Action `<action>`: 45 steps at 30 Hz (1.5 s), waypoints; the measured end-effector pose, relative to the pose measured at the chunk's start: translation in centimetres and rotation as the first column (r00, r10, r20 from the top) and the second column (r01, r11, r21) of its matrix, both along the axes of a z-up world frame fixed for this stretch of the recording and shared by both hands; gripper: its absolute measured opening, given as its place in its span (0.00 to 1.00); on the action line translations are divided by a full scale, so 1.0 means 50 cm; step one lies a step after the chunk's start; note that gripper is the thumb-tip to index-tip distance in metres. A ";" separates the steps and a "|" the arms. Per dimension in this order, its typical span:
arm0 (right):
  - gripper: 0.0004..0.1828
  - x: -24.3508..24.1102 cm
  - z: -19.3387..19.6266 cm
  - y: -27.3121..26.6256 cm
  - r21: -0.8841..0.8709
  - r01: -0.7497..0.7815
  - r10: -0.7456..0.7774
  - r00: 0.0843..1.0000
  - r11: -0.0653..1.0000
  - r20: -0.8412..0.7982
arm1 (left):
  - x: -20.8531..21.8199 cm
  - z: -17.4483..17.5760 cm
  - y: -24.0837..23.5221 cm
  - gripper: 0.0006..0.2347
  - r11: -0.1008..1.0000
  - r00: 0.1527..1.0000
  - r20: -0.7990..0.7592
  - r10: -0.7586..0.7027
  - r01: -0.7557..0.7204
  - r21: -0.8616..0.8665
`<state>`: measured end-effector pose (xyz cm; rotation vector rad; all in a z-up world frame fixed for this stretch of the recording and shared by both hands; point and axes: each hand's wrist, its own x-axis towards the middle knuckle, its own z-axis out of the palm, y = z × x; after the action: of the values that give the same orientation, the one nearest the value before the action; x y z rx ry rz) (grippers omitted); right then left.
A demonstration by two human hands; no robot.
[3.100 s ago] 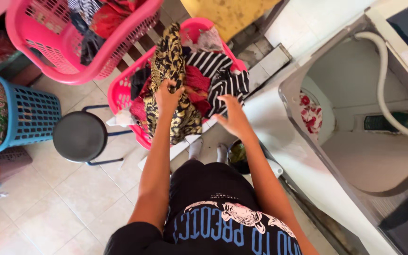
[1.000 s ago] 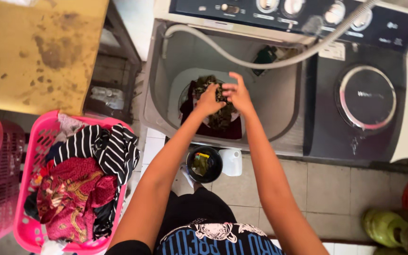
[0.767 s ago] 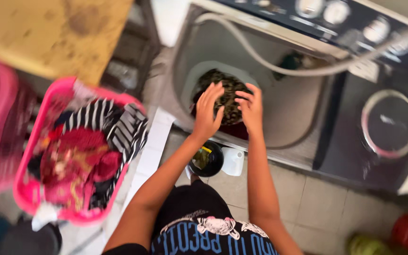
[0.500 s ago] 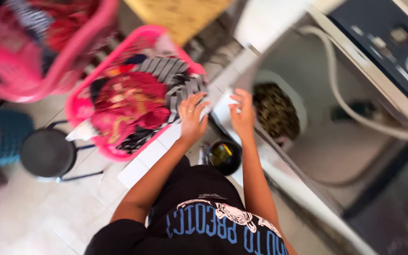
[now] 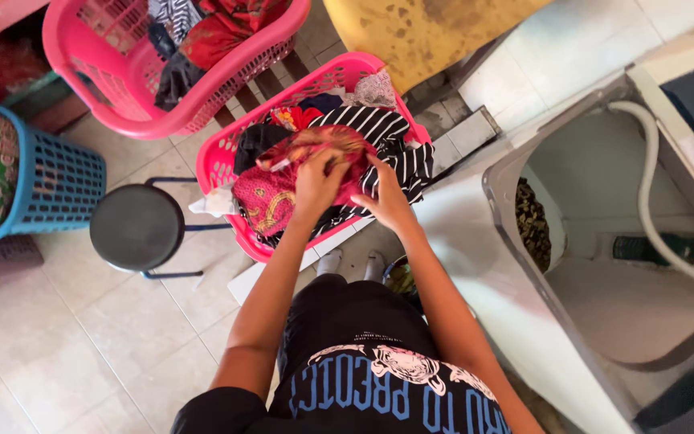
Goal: The person transfers various garments from a pink laundry basket into a top-loading washing machine. They handle items one by one, including shirts, pants, and patterned fabrics, placing them into the machine's drum.
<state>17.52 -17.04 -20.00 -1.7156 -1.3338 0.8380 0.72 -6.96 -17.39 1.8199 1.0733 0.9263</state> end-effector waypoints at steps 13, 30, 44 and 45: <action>0.28 0.220 0.430 -0.109 0.616 0.732 -0.137 0.669 0.289 -0.731 | -0.039 0.393 0.100 0.09 0.991 0.687 0.722 -0.084 0.132 -0.010; 0.18 0.304 0.601 -0.439 0.575 0.812 -0.072 0.582 0.104 -0.810 | 0.402 0.167 -0.255 0.50 0.413 0.436 0.050 -0.898 0.801 0.434; 0.39 0.323 0.596 -0.562 0.730 0.552 -0.913 0.193 0.404 0.359 | 0.524 0.388 -0.230 0.20 0.095 0.215 0.435 -0.874 0.955 -0.281; 0.44 0.319 0.614 -0.562 0.674 0.535 -0.858 0.384 0.509 0.342 | 0.532 0.418 -0.230 0.19 0.028 0.132 0.482 -0.866 0.976 -0.217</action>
<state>33.48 -45.12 10.73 -1.9639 -0.8396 -0.6570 27.32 -18.46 3.50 1.4078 -0.2587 -0.0708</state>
